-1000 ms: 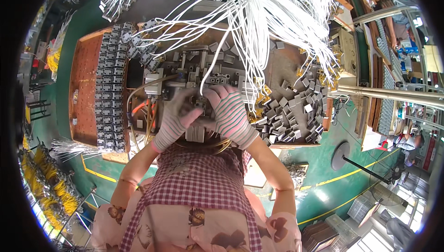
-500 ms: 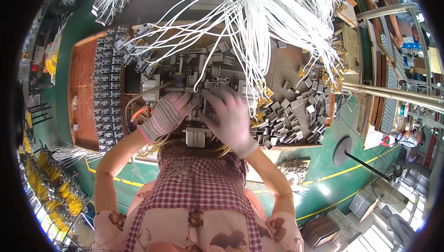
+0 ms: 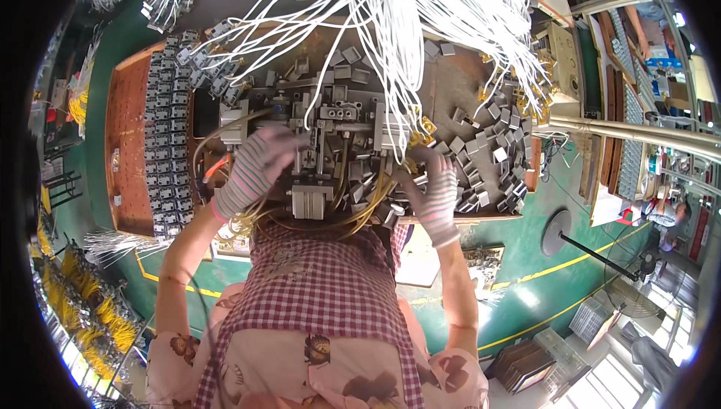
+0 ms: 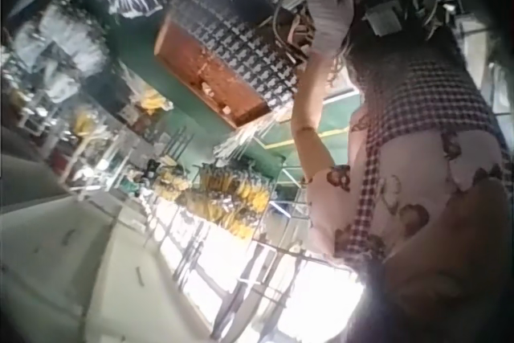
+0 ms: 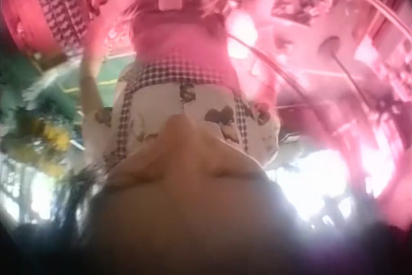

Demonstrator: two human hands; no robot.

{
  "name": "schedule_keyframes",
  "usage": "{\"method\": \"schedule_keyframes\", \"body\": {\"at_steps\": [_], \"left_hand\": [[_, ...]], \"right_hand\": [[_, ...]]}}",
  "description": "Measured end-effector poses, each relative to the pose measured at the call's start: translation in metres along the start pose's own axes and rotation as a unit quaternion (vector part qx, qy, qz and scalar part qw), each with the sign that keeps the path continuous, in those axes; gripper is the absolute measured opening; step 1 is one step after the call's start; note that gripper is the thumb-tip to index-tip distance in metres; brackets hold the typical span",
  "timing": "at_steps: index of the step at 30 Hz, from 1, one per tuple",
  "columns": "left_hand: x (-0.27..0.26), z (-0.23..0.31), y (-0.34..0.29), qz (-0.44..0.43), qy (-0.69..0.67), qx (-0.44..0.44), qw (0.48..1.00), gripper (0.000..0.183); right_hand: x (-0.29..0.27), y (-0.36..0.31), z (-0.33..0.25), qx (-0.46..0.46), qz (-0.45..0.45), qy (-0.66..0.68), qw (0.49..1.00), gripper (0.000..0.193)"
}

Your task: Assembling and connecting wires to electrical components using a specialized manufacturing jig.

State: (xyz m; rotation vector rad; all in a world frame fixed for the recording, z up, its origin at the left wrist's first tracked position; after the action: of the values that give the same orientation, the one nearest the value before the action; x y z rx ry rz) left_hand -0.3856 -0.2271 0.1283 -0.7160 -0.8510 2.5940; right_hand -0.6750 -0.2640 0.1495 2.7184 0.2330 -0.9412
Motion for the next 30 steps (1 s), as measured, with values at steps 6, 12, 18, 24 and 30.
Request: {"method": "schedule_keyframes", "body": {"at_steps": [6,12,18,24,30], "left_hand": [[0.001,0.022,-0.005,0.166,-0.091,0.264,0.946,0.041],[-0.038,0.07,-0.021,0.132,-0.027,0.295,0.946,0.038],[-0.184,0.055,-0.073,0.513,0.273,0.279,0.764,0.026],[-0.175,-0.04,-0.17,0.599,0.208,0.192,0.749,0.037],[-0.127,-0.274,-0.298,0.658,0.095,-0.008,0.747,0.036]], "right_hand": [[-0.013,0.008,-0.021,-0.094,-0.01,-0.185,0.978,0.018],[-0.036,0.0,-0.057,-0.134,0.054,-0.244,0.959,0.015],[-0.037,-0.01,-0.054,-0.123,-0.002,-0.162,0.979,0.016],[-0.056,-0.055,-0.048,-0.132,-0.174,0.069,0.973,0.052],[-0.038,-0.039,-0.007,-0.164,-0.15,-0.218,0.95,0.029]]}}
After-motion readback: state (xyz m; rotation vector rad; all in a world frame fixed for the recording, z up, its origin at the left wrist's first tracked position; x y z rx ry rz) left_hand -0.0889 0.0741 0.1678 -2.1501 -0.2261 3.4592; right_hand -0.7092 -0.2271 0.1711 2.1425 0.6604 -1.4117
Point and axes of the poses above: each hand's wrist, its own y-axis towards the middle knuckle, its own x-axis out of the palm, z = x × y, the point moved 7 cm from there along y, towards the middle knuckle, and after that the axes turned 2 degrees about y, right-handed, at the moved point
